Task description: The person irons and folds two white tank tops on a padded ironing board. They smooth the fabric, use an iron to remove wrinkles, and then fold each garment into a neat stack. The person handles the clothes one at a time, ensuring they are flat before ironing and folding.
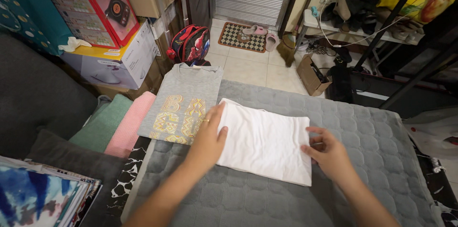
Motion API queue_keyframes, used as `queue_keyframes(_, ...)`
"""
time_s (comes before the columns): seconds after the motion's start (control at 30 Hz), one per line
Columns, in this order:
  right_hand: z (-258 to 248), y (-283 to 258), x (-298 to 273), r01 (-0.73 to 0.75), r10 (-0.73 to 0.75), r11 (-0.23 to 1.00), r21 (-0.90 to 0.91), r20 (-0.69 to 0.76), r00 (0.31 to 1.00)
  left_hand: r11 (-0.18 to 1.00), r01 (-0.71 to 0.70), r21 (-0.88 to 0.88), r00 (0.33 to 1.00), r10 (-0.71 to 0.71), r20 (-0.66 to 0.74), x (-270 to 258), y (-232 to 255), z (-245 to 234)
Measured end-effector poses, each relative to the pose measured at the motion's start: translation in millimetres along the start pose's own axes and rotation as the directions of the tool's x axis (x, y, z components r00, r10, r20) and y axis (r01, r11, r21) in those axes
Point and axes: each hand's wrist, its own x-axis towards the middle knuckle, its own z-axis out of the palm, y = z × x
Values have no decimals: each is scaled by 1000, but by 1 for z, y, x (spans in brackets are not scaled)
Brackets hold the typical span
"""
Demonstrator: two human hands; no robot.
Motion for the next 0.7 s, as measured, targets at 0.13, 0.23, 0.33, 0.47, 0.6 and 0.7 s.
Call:
queue_keyframes(0.13, -2, -26, -5, 117, -126, 918, 378, 0, 992, 941, 120, -317, 992, -104, 67, -26, 25, 16)
queue_keyframes(0.23, -13, -78, -30, 226, -233, 909, 349, -23, 972, 207, 703, -681, 707, -305, 638, -34, 48, 27)
queue_keyframes(0.33, -29, -133, -67, 395, -425, 858, 329, 22, 905, -233, 767, -597, 572, -172, 802, -36, 76, 27)
queue_keyframes(0.47, -49, -181, -101, 640, -637, 768, 0, 95, 765, -410, 721, -558, 637, 77, 767, -11, 112, 37)
queue_keyframes(0.6, -61, -192, -107, 711, -675, 524, -469, 281, 682, -473, 613, -633, 788, 415, 454, 39, 122, 52)
queue_keyframes(0.7, -67, -192, -111, 841, -824, 122, -527, 418, 382, -523, 588, -617, 804, 456, 381, 76, 118, 63)
